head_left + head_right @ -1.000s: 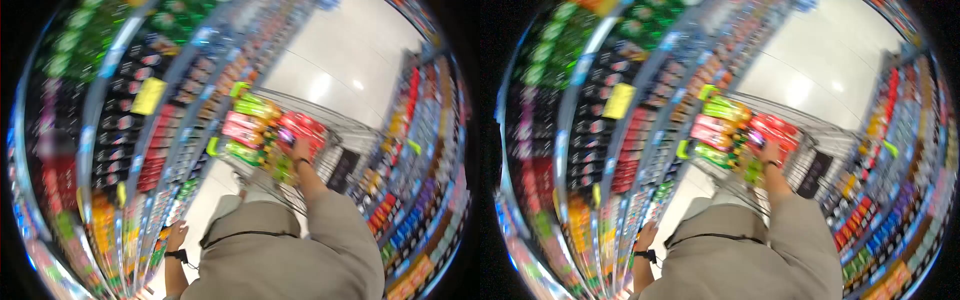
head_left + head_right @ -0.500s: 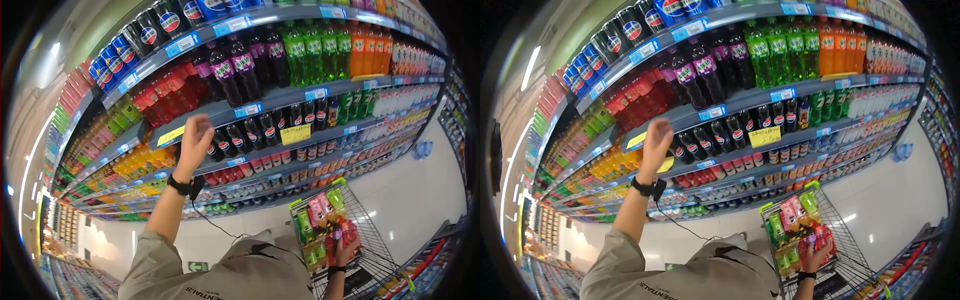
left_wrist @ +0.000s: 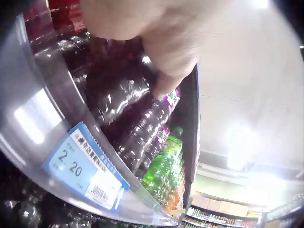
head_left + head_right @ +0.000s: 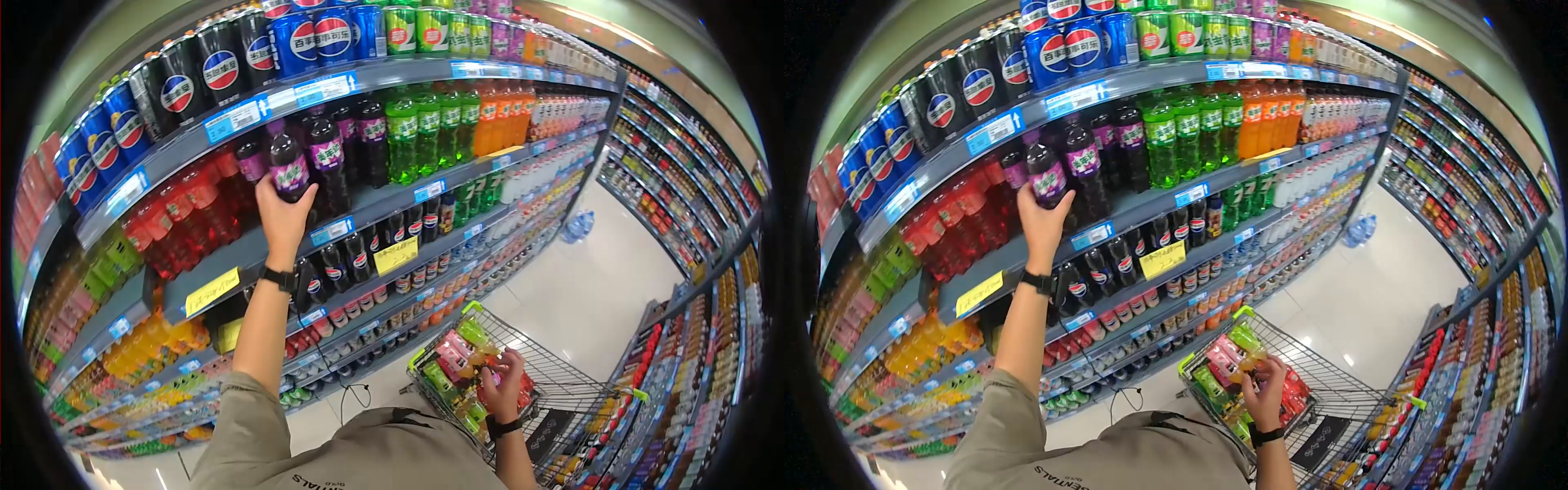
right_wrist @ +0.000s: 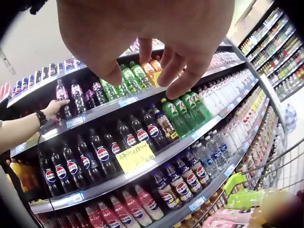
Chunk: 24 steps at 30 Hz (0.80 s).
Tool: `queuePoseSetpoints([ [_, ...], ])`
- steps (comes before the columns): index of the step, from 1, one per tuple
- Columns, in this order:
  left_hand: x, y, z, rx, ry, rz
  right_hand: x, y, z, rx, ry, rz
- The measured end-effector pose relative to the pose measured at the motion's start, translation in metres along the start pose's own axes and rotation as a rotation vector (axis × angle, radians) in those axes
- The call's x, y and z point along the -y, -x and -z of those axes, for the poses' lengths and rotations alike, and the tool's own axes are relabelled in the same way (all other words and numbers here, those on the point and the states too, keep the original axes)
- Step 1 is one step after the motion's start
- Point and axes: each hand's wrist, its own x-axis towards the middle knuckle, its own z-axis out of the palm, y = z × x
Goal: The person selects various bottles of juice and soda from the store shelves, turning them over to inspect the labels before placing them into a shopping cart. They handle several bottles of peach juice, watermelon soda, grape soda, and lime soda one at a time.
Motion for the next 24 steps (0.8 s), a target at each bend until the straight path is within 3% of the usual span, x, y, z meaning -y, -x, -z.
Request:
queuePoseSetpoints([
  [3,-0.021,0.016,0.024,-0.074,0.097,-0.104,0.034,-0.002,0.004,-0.019,-0.014,0.012],
  [5,-0.031,0.027,0.042,-0.023,0.227,-0.26,0.041,-0.004,0.006,-0.01,-0.027,0.016],
  [6,-0.044,0.036,0.05,0.077,0.303,-0.249,0.048,-0.006,0.0,-0.044,0.015,0.034],
  [7,-0.062,0.048,0.06,0.189,0.382,-0.236,0.094,-0.014,-0.01,-0.002,-0.194,-0.061],
  [8,-0.085,0.062,0.072,0.376,0.584,-0.047,0.11,-0.022,-0.02,0.104,-0.271,-0.088],
  [9,-0.104,0.076,0.081,0.563,0.782,0.156,0.129,-0.03,-0.024,0.218,-0.238,0.061],
  [10,-0.113,0.088,0.085,0.712,0.882,0.148,0.17,-0.033,-0.033,0.345,-0.562,-0.159],
  [11,-0.13,0.098,0.085,0.737,1.015,0.18,0.181,-0.042,-0.043,0.472,-0.564,-0.048],
  [12,-0.134,0.109,0.083,0.833,1.074,0.227,0.191,-0.043,-0.057,0.5,-0.714,-0.001],
  [13,-0.138,0.119,0.084,0.93,1.127,0.27,0.211,-0.042,-0.057,0.49,-0.65,0.011],
  [15,-0.15,0.125,0.086,0.962,1.243,0.536,0.225,-0.036,-0.067,0.446,-0.66,-0.156],
  [17,-0.144,0.121,0.082,1.089,1.289,0.611,0.224,-0.029,-0.072,0.425,-0.643,-0.11],
  [19,-0.136,0.128,0.077,1.13,1.359,0.667,0.224,-0.018,-0.072,0.466,-0.628,-0.241],
  [20,-0.131,0.131,0.076,1.161,1.42,0.721,0.221,-0.013,-0.074,0.521,-0.802,-0.377],
  [21,-0.128,0.13,0.076,1.167,1.421,0.725,0.22,-0.009,-0.077,0.516,-0.803,-0.382],
  [23,-0.124,0.129,0.074,1.239,1.584,0.93,0.223,-0.003,-0.083,0.756,-1.297,-0.533],
  [24,-0.126,0.129,0.072,1.261,1.633,0.935,0.219,0.0,-0.087,0.838,-1.298,-0.514],
])
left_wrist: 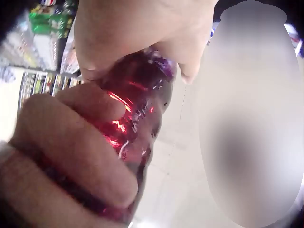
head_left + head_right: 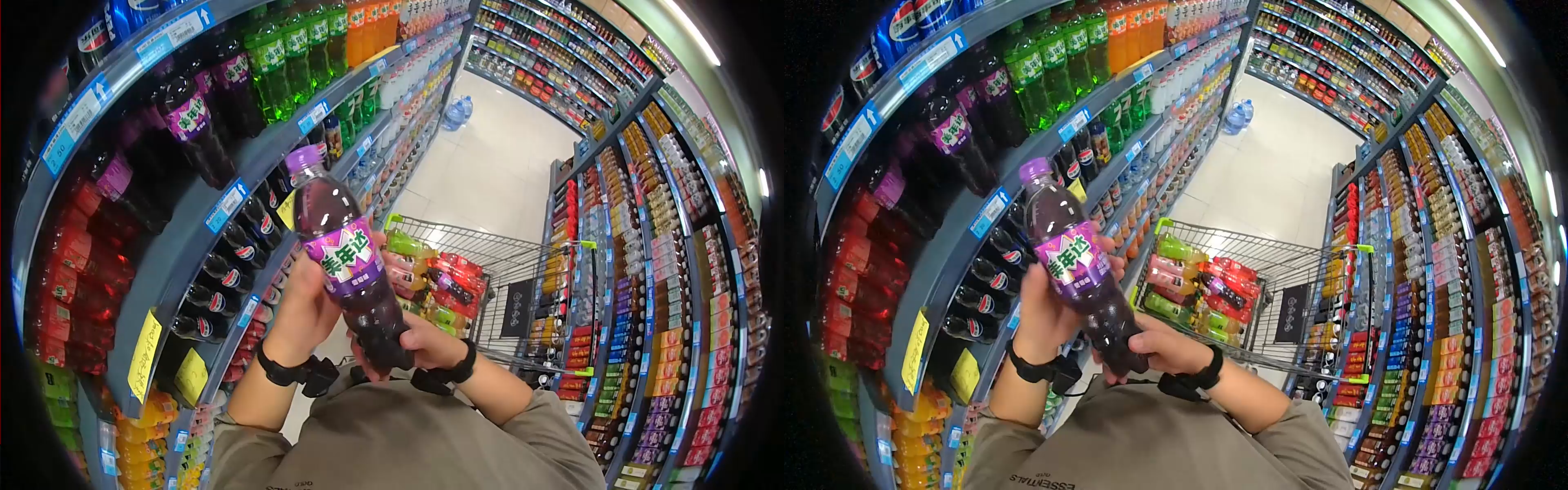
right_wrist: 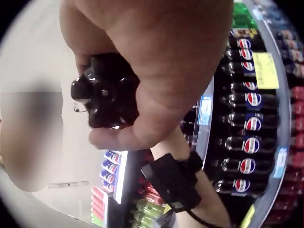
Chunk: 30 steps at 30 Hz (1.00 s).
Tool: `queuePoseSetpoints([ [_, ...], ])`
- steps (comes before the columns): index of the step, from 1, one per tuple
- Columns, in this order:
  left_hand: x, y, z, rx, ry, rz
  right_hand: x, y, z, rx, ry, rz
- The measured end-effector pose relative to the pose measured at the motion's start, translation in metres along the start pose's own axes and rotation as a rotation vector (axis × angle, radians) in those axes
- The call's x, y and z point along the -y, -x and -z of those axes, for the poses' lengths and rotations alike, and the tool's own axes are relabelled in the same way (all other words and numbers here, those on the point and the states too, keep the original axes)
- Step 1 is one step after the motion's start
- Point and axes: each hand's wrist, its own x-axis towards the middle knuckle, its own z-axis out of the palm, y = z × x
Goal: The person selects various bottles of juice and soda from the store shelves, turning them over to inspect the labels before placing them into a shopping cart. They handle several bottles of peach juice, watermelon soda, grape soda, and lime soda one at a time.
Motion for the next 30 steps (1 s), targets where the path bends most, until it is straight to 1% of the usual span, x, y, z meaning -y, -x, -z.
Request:
queuePoseSetpoints([
  [1,-0.003,0.001,-0.004,-0.036,0.162,0.026,-0.002,-0.001,-0.004,0.074,-0.095,-0.048],
  [3,-0.004,-0.002,0.007,0.069,0.304,-0.029,-0.007,-0.004,-0.004,0.196,-0.214,-0.14],
  [4,-0.005,-0.002,0.009,0.057,0.251,-0.046,-0.008,-0.006,-0.008,0.199,-0.214,-0.139],
  [5,-0.008,-0.001,0.009,0.057,0.249,-0.047,-0.008,-0.008,-0.013,0.038,-0.126,-0.101],
  [6,-0.011,0.001,0.008,-0.017,0.107,-0.044,-0.008,-0.008,-0.018,-0.125,-0.037,-0.064],
  [7,-0.014,0.003,0.007,-0.09,-0.034,-0.042,-0.006,-0.012,-0.018,-0.127,-0.037,-0.064],
  [8,-0.015,0.004,-0.001,-0.168,-0.111,-0.105,-0.002,-0.018,-0.018,-0.24,0.413,0.079],
  [9,-0.016,0.006,-0.003,-0.165,-0.099,-0.098,0.001,-0.021,-0.02,-0.357,0.865,0.218],
  [10,-0.015,0.007,-0.004,-0.181,-0.044,-0.09,0.003,-0.025,-0.031,-0.448,0.872,0.261],
  [11,-0.013,0.008,-0.002,-0.193,0.012,-0.077,0.0,-0.026,-0.029,-0.429,0.934,0.292],
  [12,-0.01,0.01,0.007,-0.194,0.012,-0.044,-0.004,-0.029,-0.025,-0.382,0.935,0.314],
  [13,-0.008,0.012,0.023,-0.126,0.028,0.001,-0.005,-0.029,-0.019,-0.351,0.937,0.336],
  [14,-0.011,0.012,0.014,-0.112,0.092,-0.082,0.005,-0.026,-0.025,-0.257,0.668,0.161],
  [15,-0.017,0.01,0.02,-0.068,0.138,-0.064,0.015,-0.022,-0.03,-0.164,0.374,0.004],
  [16,-0.012,0.01,0.032,0.074,0.284,-0.062,0.013,-0.02,-0.024,-0.008,0.12,-0.097],
  [17,-0.002,0.011,0.039,0.148,0.45,-0.079,0.0,-0.022,-0.013,0.109,-0.058,-0.151],
  [19,0.008,0.011,0.042,0.184,0.48,-0.137,-0.011,-0.022,0.0,0.142,-0.097,-0.194],
  [20,0.013,0.009,0.047,0.201,0.446,-0.152,-0.01,-0.021,0.005,0.134,-0.114,-0.181],
  [21,0.015,0.01,0.049,0.197,0.442,-0.131,-0.008,-0.02,0.011,0.049,0.1,-0.153],
  [22,0.016,0.011,0.051,0.124,0.241,-0.121,-0.008,-0.022,0.016,-0.043,0.314,-0.125],
  [23,0.018,0.009,0.051,0.058,0.041,-0.113,-0.009,-0.021,0.027,-0.055,0.304,-0.112],
  [24,0.027,0.007,0.054,0.013,-0.093,-0.108,-0.015,-0.018,0.04,-0.183,0.63,0.066],
  [25,0.039,0.004,0.052,0.003,-0.084,-0.135,-0.021,-0.013,0.049,-0.317,0.952,0.238],
  [26,0.049,0.003,0.049,-0.03,-0.19,-0.124,-0.012,-0.005,0.043,-0.42,0.98,0.148],
  [27,0.058,0.0,0.047,-0.063,-0.299,-0.119,-0.019,0.0,0.051,-0.492,1.14,0.226],
  [28,0.07,-0.005,0.048,-0.039,-0.38,-0.102,-0.023,0.006,0.061,-0.566,1.222,0.186],
  [29,0.089,-0.009,0.054,0.016,-0.368,-0.093,-0.027,0.015,0.074,-0.638,1.3,0.145],
  [30,0.106,-0.014,0.063,0.048,-0.432,-0.031,-0.032,0.028,0.093,-0.671,1.301,0.154],
])
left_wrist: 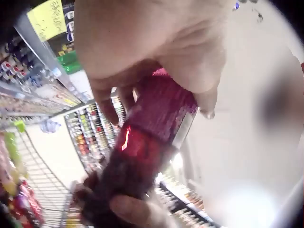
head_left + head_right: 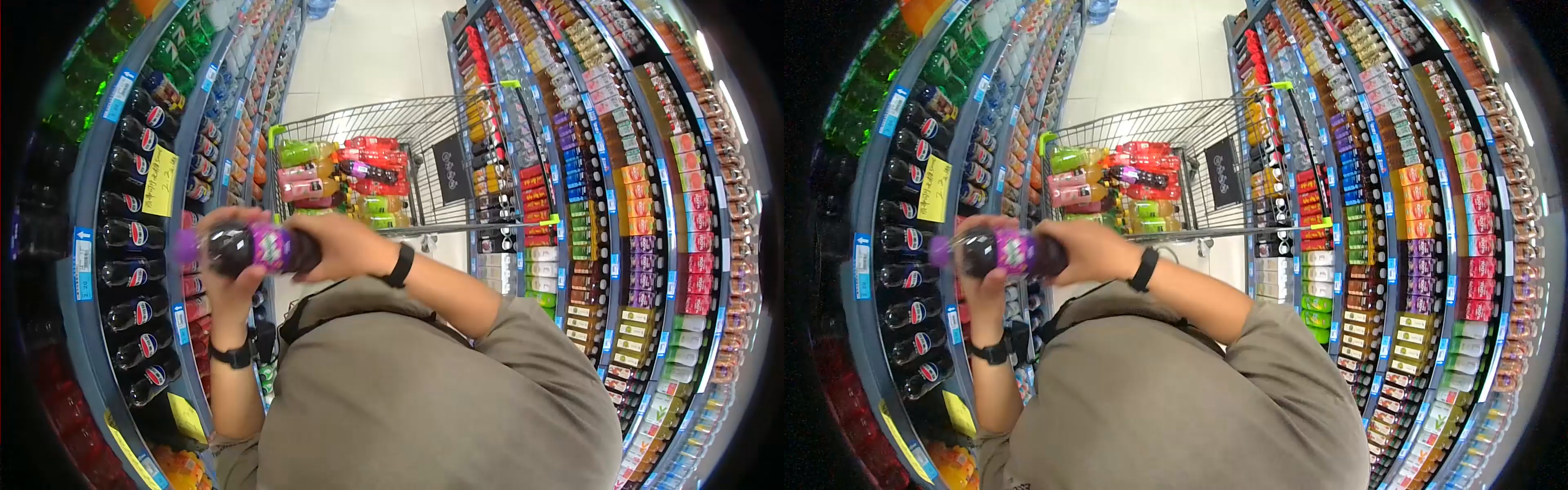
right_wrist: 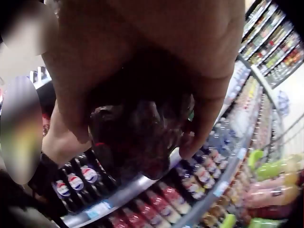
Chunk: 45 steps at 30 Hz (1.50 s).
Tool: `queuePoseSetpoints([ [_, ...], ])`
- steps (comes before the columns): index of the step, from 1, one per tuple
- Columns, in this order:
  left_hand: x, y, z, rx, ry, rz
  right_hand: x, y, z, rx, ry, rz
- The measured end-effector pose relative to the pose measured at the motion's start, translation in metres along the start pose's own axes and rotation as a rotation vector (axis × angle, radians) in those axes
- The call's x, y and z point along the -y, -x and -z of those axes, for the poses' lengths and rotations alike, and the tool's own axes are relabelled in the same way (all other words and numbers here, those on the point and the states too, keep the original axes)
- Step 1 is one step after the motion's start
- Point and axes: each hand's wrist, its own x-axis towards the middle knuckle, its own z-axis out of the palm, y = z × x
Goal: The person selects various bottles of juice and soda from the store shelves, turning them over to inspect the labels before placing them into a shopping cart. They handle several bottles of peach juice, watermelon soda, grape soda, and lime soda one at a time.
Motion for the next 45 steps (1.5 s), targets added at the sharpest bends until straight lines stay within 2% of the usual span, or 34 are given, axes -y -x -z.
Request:
queuePoseSetpoints([
  [1,0.023,-0.001,0.004,0.045,-0.061,0.055,-0.028,0.008,0.008,-0.027,0.005,-0.01],
  [3,0.103,0.013,0.033,0.126,-0.31,0.328,-0.09,0.03,0.03,-0.082,0.121,-0.071],
  [4,0.117,0.021,0.036,0.183,-0.48,0.349,-0.123,0.047,0.041,-0.076,0.209,-0.181],
  [5,0.163,0.042,0.06,0.221,-0.691,0.327,-0.154,0.068,0.052,-0.07,0.297,-0.291],
  [6,0.192,0.068,0.08,0.218,-0.754,0.455,-0.184,0.09,0.061,-0.064,0.339,-0.419],
  [7,0.239,0.107,0.111,0.146,-0.701,0.537,-0.209,0.106,0.072,-0.061,0.384,-0.542],
  [8,0.255,0.138,0.128,0.097,-0.671,0.595,-0.226,0.118,0.082,-0.087,0.397,-0.617],
  [9,0.282,0.18,0.15,-0.093,-0.465,0.843,-0.24,0.129,0.089,-0.112,0.405,-0.698],
  [10,0.31,0.23,0.182,-0.04,-0.605,0.787,-0.257,0.136,0.097,-0.103,0.434,-0.732],
  [11,0.287,0.256,0.178,-0.061,-0.703,0.816,-0.272,0.139,0.104,-0.119,0.419,-0.757],
  [12,0.325,0.357,0.233,0.202,-1.016,0.75,-0.289,0.136,0.111,-0.076,0.466,-0.817],
  [13,0.342,0.426,0.263,0.472,-1.405,0.602,-0.309,0.135,0.115,-0.03,0.512,-0.876],
  [14,0.323,0.443,0.253,0.668,-1.711,0.396,-0.335,0.137,0.117,0.0,0.56,-0.909],
  [15,0.296,0.464,0.248,1.158,-1.707,0.366,-0.361,0.14,0.119,0.027,0.597,-0.904],
  [16,0.265,0.476,0.245,0.862,-1.35,0.97,-0.38,0.137,0.119,0.058,0.629,-0.941],
  [17,0.245,0.477,0.231,0.576,-1.146,1.239,-0.397,0.133,0.118,0.094,0.661,-0.975],
  [18,0.227,0.468,0.21,0.309,-0.968,1.415,-0.416,0.13,0.116,0.108,0.647,-0.96],
  [20,0.194,0.44,0.164,-0.137,-0.703,1.552,-0.448,0.125,0.105,0.123,0.75,-0.885],
  [21,0.179,0.421,0.14,-0.298,-0.625,1.541,-0.459,0.119,0.099,0.143,0.728,-0.874],
  [23,0.156,0.372,0.09,-0.507,-0.555,1.473,-0.479,0.102,0.09,0.179,0.771,-0.801],
  [26,0.141,0.313,0.031,-0.651,-0.511,1.362,-0.501,0.081,0.068,0.19,0.792,-0.714],
  [29,0.132,0.294,-0.011,-0.576,-0.539,1.347,-0.516,0.062,0.045,0.134,0.757,-0.607],
  [31,0.138,0.327,-0.015,-0.595,-0.482,1.451,-0.534,0.063,0.018,0.013,0.813,-0.699],
  [33,0.154,0.403,-0.001,-0.478,-0.581,1.333,-0.53,0.067,0.017,-0.037,0.786,-0.686],
  [34,0.143,0.389,-0.03,-0.332,-0.854,1.123,-0.535,0.071,0.014,-0.051,0.8,-0.659],
  [35,0.141,0.398,-0.035,-0.429,-0.727,1.302,-0.54,0.074,0.012,-0.067,0.815,-0.628],
  [37,0.112,0.316,-0.087,-0.298,-0.789,1.295,-0.545,0.071,0.012,0.062,0.948,-0.64],
  [39,0.105,0.304,-0.102,-0.285,-0.812,1.326,-0.541,0.064,0.016,0.222,1.087,-0.646],
  [41,0.108,0.315,-0.099,-0.271,-0.839,1.354,-0.54,0.053,0.02,0.336,1.115,-0.668],
  [42,0.12,0.347,-0.081,-0.269,-0.836,1.307,-0.547,0.05,0.014,0.35,1.13,-0.699],
  [44,0.132,0.365,-0.054,-0.275,-0.865,1.274,-0.552,0.045,0.015,0.292,1.125,-0.647],
  [45,0.136,0.366,-0.041,-0.338,-0.758,1.207,-0.548,0.043,0.016,0.254,1.117,-0.623],
])
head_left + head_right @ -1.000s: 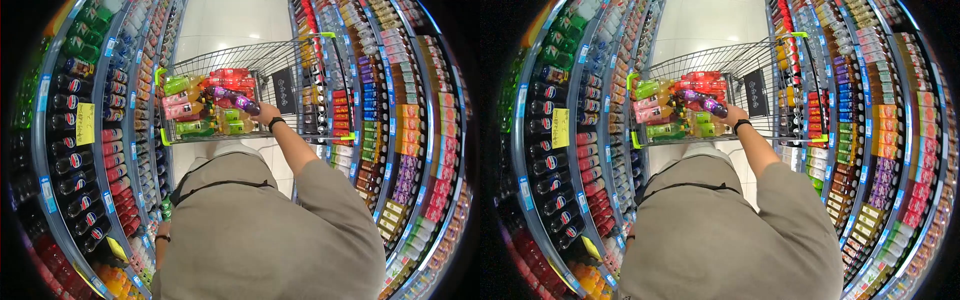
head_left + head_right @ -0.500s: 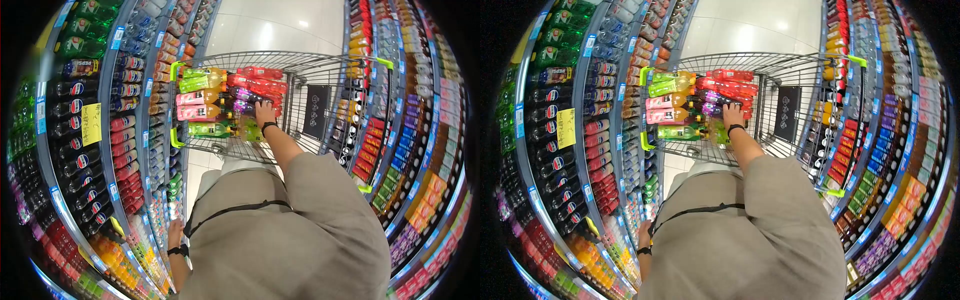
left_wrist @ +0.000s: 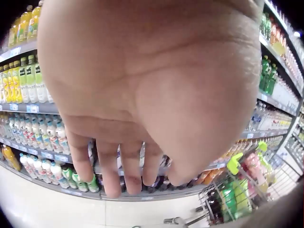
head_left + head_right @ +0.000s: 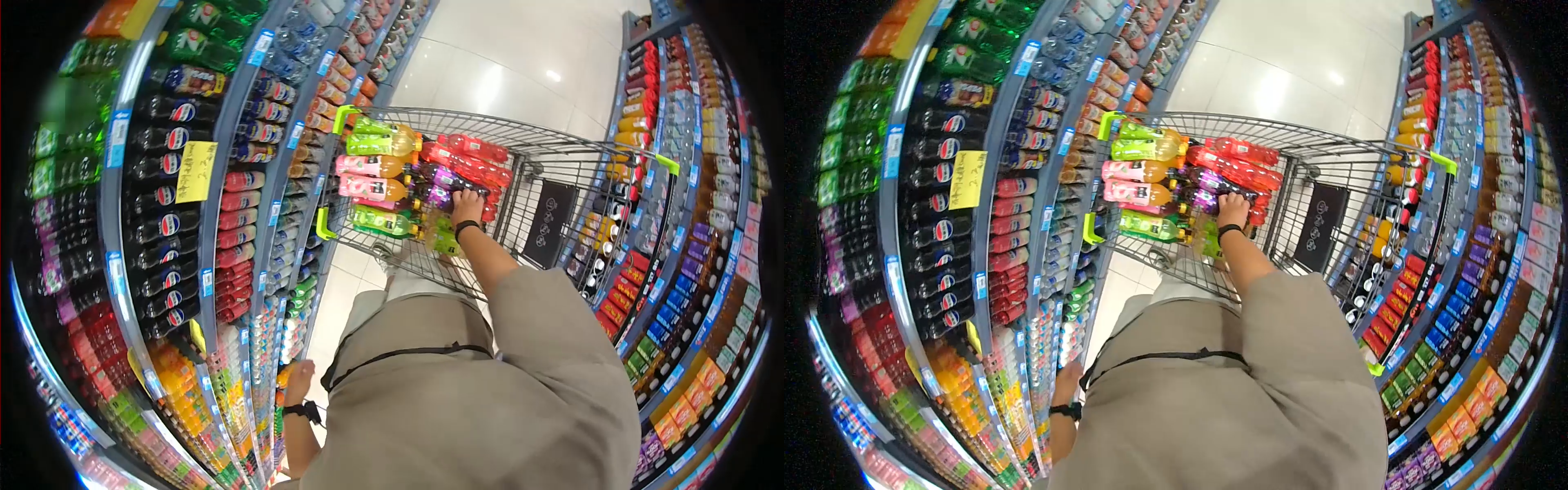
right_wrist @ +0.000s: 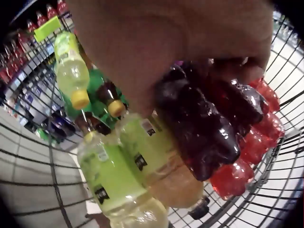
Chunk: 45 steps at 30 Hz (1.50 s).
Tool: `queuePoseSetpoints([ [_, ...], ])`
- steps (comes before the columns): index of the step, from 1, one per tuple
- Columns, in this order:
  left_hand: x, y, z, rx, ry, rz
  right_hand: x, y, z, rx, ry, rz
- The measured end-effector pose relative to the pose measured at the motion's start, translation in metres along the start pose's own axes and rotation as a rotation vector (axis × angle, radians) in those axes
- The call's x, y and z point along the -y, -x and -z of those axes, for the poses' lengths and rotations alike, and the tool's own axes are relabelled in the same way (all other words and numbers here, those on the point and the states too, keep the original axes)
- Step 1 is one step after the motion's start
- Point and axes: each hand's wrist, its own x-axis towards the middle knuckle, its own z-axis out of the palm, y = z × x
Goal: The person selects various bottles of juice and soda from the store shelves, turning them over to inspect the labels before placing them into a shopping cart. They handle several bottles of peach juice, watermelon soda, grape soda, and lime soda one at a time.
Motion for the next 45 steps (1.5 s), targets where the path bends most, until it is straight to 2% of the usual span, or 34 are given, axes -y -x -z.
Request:
queuePoseSetpoints([
  [2,-0.058,-0.007,0.005,-0.168,-0.049,0.072,-0.007,0.008,0.036,-0.039,-0.174,0.078],
  [4,-0.065,-0.02,0.018,-0.194,-0.036,0.04,-0.006,0.008,0.05,0.101,-0.463,0.223],
  [5,-0.059,-0.027,0.018,-0.236,0.014,-0.015,-0.003,0.01,0.052,0.242,-0.546,0.321],
  [6,-0.073,-0.029,0.017,-0.249,-0.018,0.015,0.005,0.007,0.03,0.242,-0.535,0.329],
  [7,-0.086,-0.031,0.017,-0.213,0.011,0.013,0.018,0.006,-0.001,0.331,-0.614,0.437],
  [8,-0.089,-0.032,0.015,-0.176,0.038,0.013,0.025,0.01,-0.005,0.425,-0.694,0.544],
  [9,-0.091,-0.031,0.014,-0.147,0.009,0.028,0.03,0.009,-0.009,0.429,-0.689,0.552],
  [11,-0.092,-0.025,0.01,-0.11,-0.005,0.036,0.043,0.016,-0.013,0.481,-0.717,0.417],
  [17,-0.05,-0.014,0.014,-0.037,-0.018,0.077,0.043,0.006,-0.021,0.506,-0.603,0.402],
  [18,-0.046,-0.011,0.015,-0.064,-0.003,0.08,0.04,0.003,-0.029,0.538,-0.562,0.419],
  [20,-0.047,-0.004,0.014,-0.106,0.017,0.093,0.025,-0.007,-0.054,0.573,-0.908,0.19],
  [22,-0.078,0.0,0.033,-0.291,0.032,0.033,0.013,-0.021,-0.093,0.387,-0.7,0.365],
  [23,-0.104,0.005,0.048,-0.393,0.015,-0.016,0.007,-0.026,-0.085,0.378,-0.784,0.538],
  [24,-0.136,0.009,0.07,-0.459,0.064,0.032,-0.004,-0.014,-0.029,0.468,-0.779,0.541],
  [25,-0.175,0.014,0.089,-0.57,0.24,-0.065,-0.012,-0.026,-0.079,0.483,-0.95,0.631],
  [26,-0.19,0.013,0.111,-0.728,0.343,-0.149,-0.024,0.0,0.028,0.493,-1.092,0.633],
  [27,-0.213,0.019,0.142,-0.859,0.222,-0.243,-0.029,-0.003,0.03,0.493,-1.133,0.633],
  [28,-0.233,0.024,0.169,-0.983,0.358,-0.299,-0.032,0.01,0.077,0.378,-1.242,0.556],
  [29,-0.272,0.035,0.195,-1.127,0.345,-0.413,-0.032,0.019,0.101,0.206,-1.281,0.526],
  [30,-0.281,0.035,0.224,-1.235,0.429,-0.564,-0.029,0.025,0.131,0.137,-1.271,0.495],
  [31,-0.307,0.044,0.246,-1.292,0.552,-0.589,-0.029,0.029,0.151,0.138,-1.293,0.462],
  [32,-0.321,0.052,0.271,-1.259,0.503,-0.598,-0.027,0.025,0.15,0.007,-1.325,0.544],
  [34,-0.36,0.047,0.305,-1.312,0.512,-0.696,-0.024,0.036,0.185,0.036,-1.38,0.491],
  [36,-0.381,0.03,0.34,-1.321,0.52,-0.74,-0.016,0.056,0.237,-0.095,-1.377,0.585],
  [38,-0.396,0.004,0.372,-1.324,0.559,-0.749,-0.011,0.07,0.261,-0.111,-1.39,0.632],
  [40,-0.407,-0.023,0.398,-1.386,0.512,-0.639,-0.004,0.085,0.278,-0.121,-1.413,0.618],
  [42,-0.412,-0.053,0.418,-1.371,0.454,-0.677,0.0,0.103,0.301,-0.152,-1.418,0.629],
  [44,-0.411,-0.072,0.429,-1.513,0.244,-0.631,0.003,0.119,0.32,-0.224,-1.391,0.658],
  [45,-0.421,-0.065,0.422,-1.501,0.281,-0.628,0.003,0.125,0.324,-0.251,-1.378,0.659],
])
